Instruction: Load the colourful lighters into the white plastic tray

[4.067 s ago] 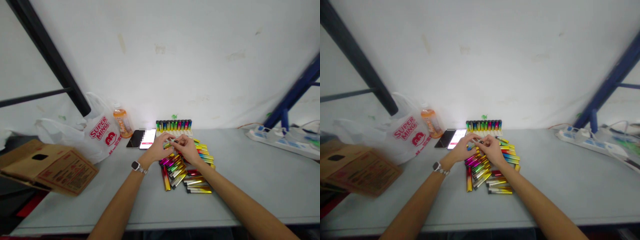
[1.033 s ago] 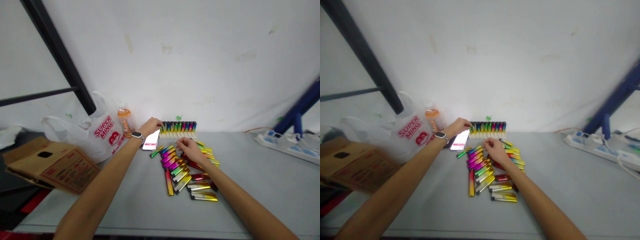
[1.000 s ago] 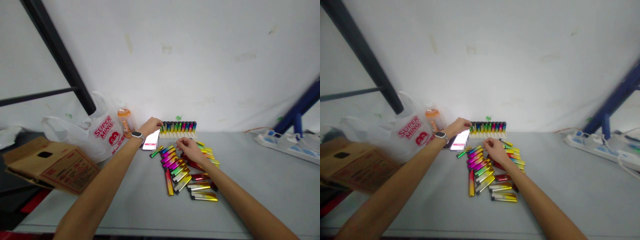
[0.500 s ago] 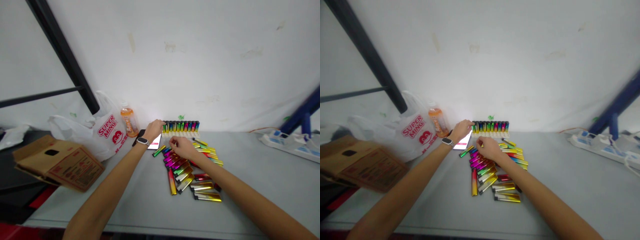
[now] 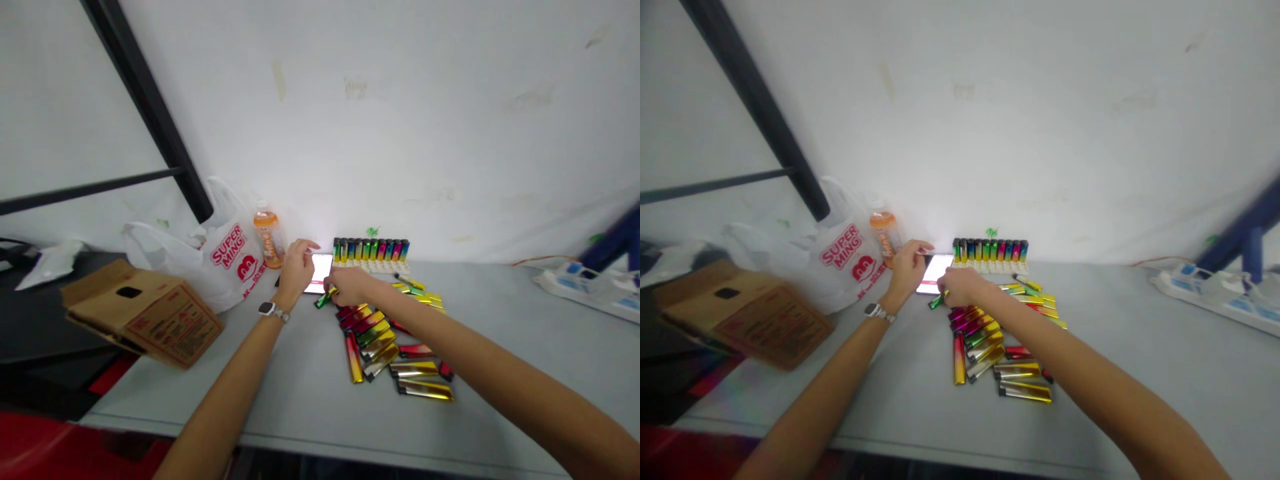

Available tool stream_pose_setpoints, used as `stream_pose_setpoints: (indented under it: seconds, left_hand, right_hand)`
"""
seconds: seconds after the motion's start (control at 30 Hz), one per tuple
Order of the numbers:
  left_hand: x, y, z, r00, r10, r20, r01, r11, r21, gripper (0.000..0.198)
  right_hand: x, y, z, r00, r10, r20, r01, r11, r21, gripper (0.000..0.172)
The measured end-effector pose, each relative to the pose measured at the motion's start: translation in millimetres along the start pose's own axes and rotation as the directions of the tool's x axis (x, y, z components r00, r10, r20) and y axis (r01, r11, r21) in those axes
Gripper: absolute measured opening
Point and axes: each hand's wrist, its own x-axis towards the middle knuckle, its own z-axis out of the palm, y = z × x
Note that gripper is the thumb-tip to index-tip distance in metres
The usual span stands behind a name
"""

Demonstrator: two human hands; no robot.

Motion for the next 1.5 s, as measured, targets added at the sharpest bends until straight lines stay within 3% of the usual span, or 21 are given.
stream_pose_setpoints:
  seconds: [0.1,0.27,0.4,0.53,0.63,0.73,0.87,1.0,1.07,1.17,1.23,1.37,1.5]
  left_hand:
    - [-12,-9,-5.3,0.995,-0.075,-0.069,0.07,0.995,-0.068,0.034]
    - [-18,-23,-3.5,0.98,-0.178,-0.093,0.165,0.977,-0.136,0.03]
    - [-21,-19,3.0,0.978,-0.207,-0.031,0.199,0.967,-0.162,0.027]
    - [-25,-1,12.4,0.971,-0.231,0.062,0.239,0.939,-0.246,0.019]
    - [-27,18,23.8,0.959,-0.233,0.164,0.28,0.873,-0.398,0.019]
    - [-28,38,38.8,0.961,-0.176,0.213,0.261,0.831,-0.491,0.026]
    - [-24,58,57.4,0.975,-0.074,0.211,0.167,0.868,-0.467,0.024]
    - [-18,73,69.0,0.982,0.015,0.19,0.068,0.904,-0.421,0.02]
    - [-18,80,73.2,0.983,-0.02,0.182,0.103,0.883,-0.459,0.021]
    - [-25,89,78.7,0.969,-0.109,0.221,0.224,0.764,-0.605,0.025]
    - [-32,93,80.5,0.956,-0.149,0.254,0.284,0.698,-0.657,0.028]
    - [-43,100,79.0,0.942,-0.193,0.273,0.327,0.701,-0.633,0.032]
    - [-46,100,81.0,0.899,-0.242,0.364,0.434,0.589,-0.682,0.056]
  right_hand:
    - [13,-4,-4,0.999,-0.005,0.038,0.006,1.0,-0.02,0.028]
    - [24,-1,3,0.998,0.043,0.037,-0.043,0.999,0.006,0.026]
    - [18,16,12,0.999,0.036,-0.024,-0.035,0.998,0.045,0.026]
    - [2,35,15,0.981,0.09,-0.175,-0.041,0.964,0.264,0.015]
    - [-13,45,19,0.945,0.179,-0.273,-0.037,0.89,0.454,0.009]
    - [-31,49,24,0.905,0.261,-0.336,-0.016,0.81,0.586,0.016]
    - [-54,49,29,0.851,0.359,-0.383,0.001,0.729,0.685,0.016]
    - [-75,52,30,0.849,0.418,-0.322,0.029,0.573,0.819,0.019]
    - [-83,57,32,0.836,0.459,-0.302,0.043,0.493,0.869,0.025]
    - [-92,63,36,0.77,0.563,-0.301,0.033,0.435,0.9,0.032]
    - [-97,65,39,0.744,0.595,-0.305,0.013,0.443,0.897,0.034]
    - [-103,60,40,0.757,0.569,-0.321,-0.03,0.52,0.854,0.032]
    - [-104,53,39,0.765,0.53,-0.367,-0.053,0.619,0.783,0.031]
